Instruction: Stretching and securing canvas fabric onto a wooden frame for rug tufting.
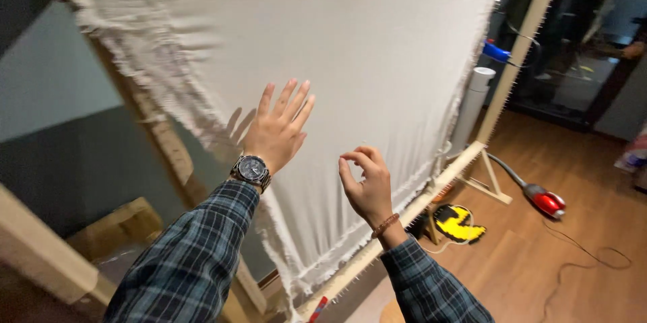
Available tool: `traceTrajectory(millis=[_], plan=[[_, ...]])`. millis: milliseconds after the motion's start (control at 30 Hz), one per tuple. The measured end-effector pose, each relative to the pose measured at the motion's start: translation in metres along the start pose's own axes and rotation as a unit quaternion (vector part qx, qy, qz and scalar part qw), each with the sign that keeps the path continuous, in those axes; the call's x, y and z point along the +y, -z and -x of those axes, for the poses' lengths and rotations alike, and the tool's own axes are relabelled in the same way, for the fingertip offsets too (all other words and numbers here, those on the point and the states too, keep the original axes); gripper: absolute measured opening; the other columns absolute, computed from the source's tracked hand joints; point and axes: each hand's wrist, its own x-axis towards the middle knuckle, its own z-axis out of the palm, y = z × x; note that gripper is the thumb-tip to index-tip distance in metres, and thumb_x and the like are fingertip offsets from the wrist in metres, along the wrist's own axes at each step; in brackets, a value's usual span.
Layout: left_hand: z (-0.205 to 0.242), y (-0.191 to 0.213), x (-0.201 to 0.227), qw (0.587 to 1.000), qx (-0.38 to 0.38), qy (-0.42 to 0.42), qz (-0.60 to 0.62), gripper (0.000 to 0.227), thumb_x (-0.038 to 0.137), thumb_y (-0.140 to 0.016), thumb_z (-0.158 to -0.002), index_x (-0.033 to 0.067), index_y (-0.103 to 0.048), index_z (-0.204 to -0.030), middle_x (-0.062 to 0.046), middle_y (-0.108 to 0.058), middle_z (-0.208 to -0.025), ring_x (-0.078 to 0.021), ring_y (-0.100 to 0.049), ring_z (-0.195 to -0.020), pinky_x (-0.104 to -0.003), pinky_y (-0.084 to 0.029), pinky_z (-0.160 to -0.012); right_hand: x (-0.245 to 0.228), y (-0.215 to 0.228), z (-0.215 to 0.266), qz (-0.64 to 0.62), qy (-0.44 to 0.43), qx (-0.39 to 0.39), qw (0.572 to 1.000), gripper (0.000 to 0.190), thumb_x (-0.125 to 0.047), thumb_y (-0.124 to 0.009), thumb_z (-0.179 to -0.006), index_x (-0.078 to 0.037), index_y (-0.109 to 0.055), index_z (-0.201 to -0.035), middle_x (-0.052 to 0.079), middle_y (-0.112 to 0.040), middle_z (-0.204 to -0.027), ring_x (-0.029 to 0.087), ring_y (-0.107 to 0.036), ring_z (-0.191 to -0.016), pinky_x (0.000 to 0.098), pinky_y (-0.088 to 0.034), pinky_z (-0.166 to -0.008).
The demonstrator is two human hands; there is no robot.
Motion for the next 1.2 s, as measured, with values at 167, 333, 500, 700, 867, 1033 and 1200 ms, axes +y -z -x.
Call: traceTrajectory(millis=[167,333,500,700,867,1033,1200], plan=[[-0.016,-0.041,0.051,0.996,-0.089,-0.027,-0.010,0.081,0.053,-0.068,-0.088,0.0251,-0.041,-0.159,-0.003,-0.027,-0.174,-0.0268,-0.016,-0.162,-0.059,-0.008,-0.131,0.059,0.064,0.003,0.036,-0.035,-0.029,0.998,0.009,-0.024,-0.076,-0.092,-0.016,-0.080,-0.094,0.008,-0.070,-0.100,0.026,-0.071,-0.086,0.0326,-0.055,-0.068],[-0.017,-0.073,0.070,0.986,-0.161,0.006,-0.033,0.088,0.057,-0.068,-0.084,0.0322,-0.036,-0.162,0.000,-0.028,-0.174,-0.0259,-0.019,-0.161,-0.060,-0.011,-0.130,0.128,0.140,-0.006,0.077,-0.056,-0.058,0.994,0.011,-0.026,-0.076,-0.091,-0.017,-0.080,-0.094,0.007,-0.071,-0.102,0.027,-0.072,-0.088,0.0334,-0.056,-0.070],[0.001,-0.093,0.071,0.930,-0.296,0.092,-0.196,0.085,0.071,-0.051,-0.084,0.0418,-0.032,-0.162,0.013,-0.024,-0.176,-0.0225,-0.012,-0.165,-0.058,-0.011,-0.129,0.187,0.216,-0.021,0.090,-0.069,-0.083,0.990,0.011,-0.024,-0.077,-0.090,-0.015,-0.081,-0.095,0.012,-0.071,-0.105,0.034,-0.073,-0.092,0.0401,-0.058,-0.079],[0.023,-0.130,0.090,0.899,-0.314,0.154,-0.264,0.098,0.077,-0.035,-0.079,0.0369,-0.019,-0.167,0.003,-0.009,-0.185,-0.0365,-0.001,-0.168,-0.071,0.004,-0.125,0.214,0.260,-0.023,0.082,-0.095,-0.115,0.985,0.012,-0.024,-0.077,-0.090,-0.014,-0.080,-0.095,0.011,-0.071,-0.103,0.035,-0.074,-0.091,0.0426,-0.059,-0.080],[-0.019,-0.088,0.126,0.918,-0.307,0.250,0.018,0.082,0.056,-0.060,-0.084,0.0286,-0.042,-0.159,-0.010,-0.053,-0.155,-0.0434,-0.053,-0.133,-0.060,-0.045,-0.100,0.220,0.263,-0.014,0.051,-0.188,-0.155,0.968,0.019,-0.028,-0.070,-0.093,-0.012,-0.079,-0.092,0.001,-0.065,-0.099,0.011,-0.059,-0.080,0.0253,-0.048,-0.065],[-0.033,-0.058,0.173,0.867,-0.334,0.319,0.185,0.070,0.054,-0.054,-0.095,0.0298,-0.046,-0.160,-0.017,-0.078,-0.113,-0.0449,-0.075,-0.099,-0.057,-0.060,-0.078,0.238,0.246,0.015,0.048,-0.200,-0.207,0.956,0.022,-0.031,-0.068,-0.094,-0.012,-0.079,-0.093,0.002,-0.067,-0.101,0.015,-0.064,-0.092,0.0320,-0.054,-0.083],[-0.017,-0.031,0.202,0.832,-0.158,0.375,0.376,0.045,0.041,-0.072,-0.097,0.0223,-0.069,-0.139,-0.004,-0.078,-0.122,-0.0299,-0.077,-0.093,-0.043,-0.061,-0.082,0.259,0.217,0.052,-0.001,-0.171,-0.203,0.964,0.012,-0.026,-0.079,-0.088,-0.015,-0.081,-0.093,0.010,-0.073,-0.100,0.033,-0.075,-0.086,0.0426,-0.060,-0.079]])
